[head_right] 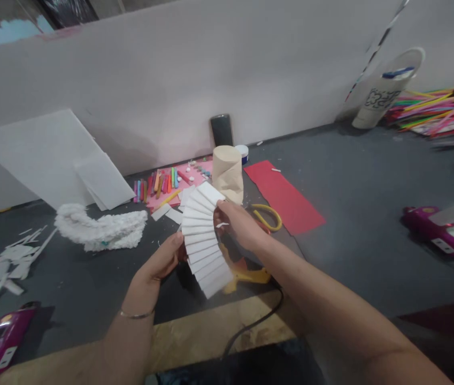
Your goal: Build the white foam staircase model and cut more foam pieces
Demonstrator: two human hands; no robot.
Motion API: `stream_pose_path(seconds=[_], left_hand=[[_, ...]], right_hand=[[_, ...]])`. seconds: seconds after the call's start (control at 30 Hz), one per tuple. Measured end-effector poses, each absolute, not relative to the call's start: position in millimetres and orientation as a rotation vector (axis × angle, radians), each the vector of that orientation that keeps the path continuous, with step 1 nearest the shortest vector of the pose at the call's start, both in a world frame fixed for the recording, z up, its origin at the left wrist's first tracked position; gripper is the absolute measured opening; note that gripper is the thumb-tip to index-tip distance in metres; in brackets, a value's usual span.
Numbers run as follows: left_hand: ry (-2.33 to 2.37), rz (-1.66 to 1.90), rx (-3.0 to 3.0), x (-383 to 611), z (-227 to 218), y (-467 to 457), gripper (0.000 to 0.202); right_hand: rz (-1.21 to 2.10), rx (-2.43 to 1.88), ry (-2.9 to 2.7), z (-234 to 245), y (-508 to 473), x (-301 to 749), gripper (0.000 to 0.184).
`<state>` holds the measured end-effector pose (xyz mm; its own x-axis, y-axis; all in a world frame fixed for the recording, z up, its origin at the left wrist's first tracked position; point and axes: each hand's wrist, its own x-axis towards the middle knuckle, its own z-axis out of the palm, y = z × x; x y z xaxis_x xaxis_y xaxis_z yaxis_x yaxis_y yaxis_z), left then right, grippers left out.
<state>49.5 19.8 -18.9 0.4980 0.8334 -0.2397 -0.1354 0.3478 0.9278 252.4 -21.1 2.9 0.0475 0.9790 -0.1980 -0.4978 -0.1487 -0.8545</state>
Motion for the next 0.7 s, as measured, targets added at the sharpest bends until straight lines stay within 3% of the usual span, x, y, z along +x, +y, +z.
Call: stream_pose_path(seconds=[0.33,0.7], left_hand=[[0.83,0.761,0.881,47.0,-11.1,35.7,0.04],[1.018,0.842,0.764,-12.2,-12.2,52.5,0.025]], right_hand=[[1.491,-1.18,-1.157,-4.3,-30.2,240.3,0.035],[0.379,-1.795,-1.973,-9.3,-32.2,286.1,0.025]])
